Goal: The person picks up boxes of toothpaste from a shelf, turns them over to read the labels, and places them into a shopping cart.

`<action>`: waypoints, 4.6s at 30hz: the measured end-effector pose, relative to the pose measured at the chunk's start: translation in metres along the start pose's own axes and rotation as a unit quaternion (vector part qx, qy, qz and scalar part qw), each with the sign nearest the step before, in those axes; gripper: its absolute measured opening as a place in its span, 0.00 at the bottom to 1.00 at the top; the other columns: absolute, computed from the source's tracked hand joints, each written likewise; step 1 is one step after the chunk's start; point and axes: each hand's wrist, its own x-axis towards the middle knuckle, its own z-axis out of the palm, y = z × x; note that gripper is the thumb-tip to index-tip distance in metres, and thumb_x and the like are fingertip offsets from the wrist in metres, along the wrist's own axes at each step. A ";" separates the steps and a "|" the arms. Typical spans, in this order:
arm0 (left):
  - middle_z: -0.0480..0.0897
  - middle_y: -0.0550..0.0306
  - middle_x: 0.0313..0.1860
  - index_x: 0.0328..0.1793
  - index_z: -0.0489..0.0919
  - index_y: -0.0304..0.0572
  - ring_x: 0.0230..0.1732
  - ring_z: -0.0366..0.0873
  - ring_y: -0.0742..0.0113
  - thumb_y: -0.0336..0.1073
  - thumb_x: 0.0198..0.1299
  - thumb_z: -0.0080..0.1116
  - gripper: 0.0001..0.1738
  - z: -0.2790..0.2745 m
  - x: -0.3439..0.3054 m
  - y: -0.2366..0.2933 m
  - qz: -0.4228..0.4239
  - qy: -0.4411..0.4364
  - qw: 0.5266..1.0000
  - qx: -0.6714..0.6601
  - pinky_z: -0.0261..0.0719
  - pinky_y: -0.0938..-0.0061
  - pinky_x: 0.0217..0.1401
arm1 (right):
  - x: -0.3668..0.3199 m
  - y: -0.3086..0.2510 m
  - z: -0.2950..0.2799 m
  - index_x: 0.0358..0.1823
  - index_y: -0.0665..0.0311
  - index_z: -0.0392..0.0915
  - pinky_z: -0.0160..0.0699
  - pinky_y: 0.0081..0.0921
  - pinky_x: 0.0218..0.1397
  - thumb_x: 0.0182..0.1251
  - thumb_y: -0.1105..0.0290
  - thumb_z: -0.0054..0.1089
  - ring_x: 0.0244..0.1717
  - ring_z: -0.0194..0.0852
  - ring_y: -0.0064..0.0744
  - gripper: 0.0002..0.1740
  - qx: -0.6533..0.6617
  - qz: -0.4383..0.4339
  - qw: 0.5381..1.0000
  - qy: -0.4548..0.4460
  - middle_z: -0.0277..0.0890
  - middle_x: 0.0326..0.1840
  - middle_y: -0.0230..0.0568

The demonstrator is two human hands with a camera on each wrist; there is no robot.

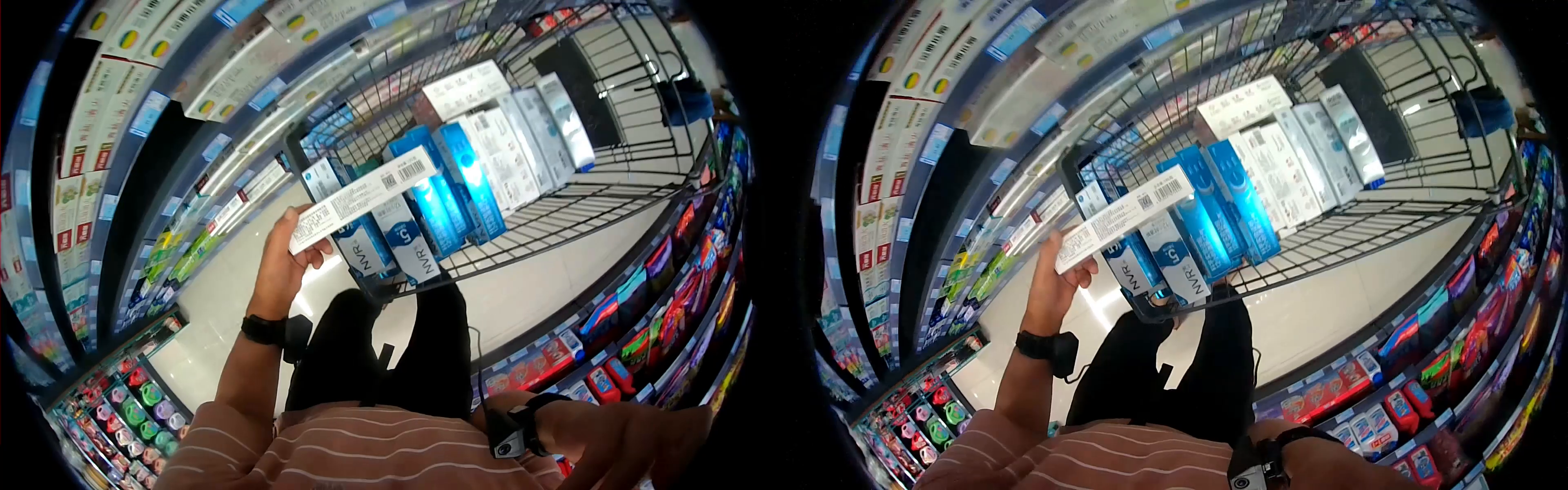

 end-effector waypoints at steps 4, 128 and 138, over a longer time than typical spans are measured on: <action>0.85 0.52 0.45 0.67 0.72 0.30 0.36 0.83 0.69 0.55 0.79 0.42 0.32 0.012 -0.011 0.018 -0.002 -0.006 0.999 -0.042 0.76 0.78 0.29 | -0.005 -0.023 -0.008 0.26 0.66 0.71 0.77 0.34 0.13 0.64 0.76 0.63 0.15 0.77 0.36 0.11 0.125 -0.079 0.988 -0.039 0.74 0.24 0.42; 0.60 0.38 0.80 0.83 0.54 0.42 0.81 0.60 0.43 0.64 0.75 0.47 0.44 -0.184 0.154 0.137 0.152 0.193 0.969 0.007 0.65 0.48 0.78 | 0.131 0.279 -0.039 0.66 0.67 0.71 0.82 0.30 0.59 0.74 0.59 0.62 0.55 0.82 0.33 0.26 -0.160 0.487 0.855 0.082 0.78 0.53 0.40; 0.72 0.49 0.73 0.76 0.69 0.48 0.71 0.71 0.53 0.52 0.79 0.41 0.27 -0.190 0.199 0.158 0.062 0.075 0.994 0.057 0.79 0.47 0.68 | 0.125 0.331 -0.044 0.64 0.66 0.70 0.84 0.34 0.57 0.75 0.59 0.59 0.54 0.81 0.36 0.24 -0.081 0.497 0.852 0.141 0.76 0.54 0.44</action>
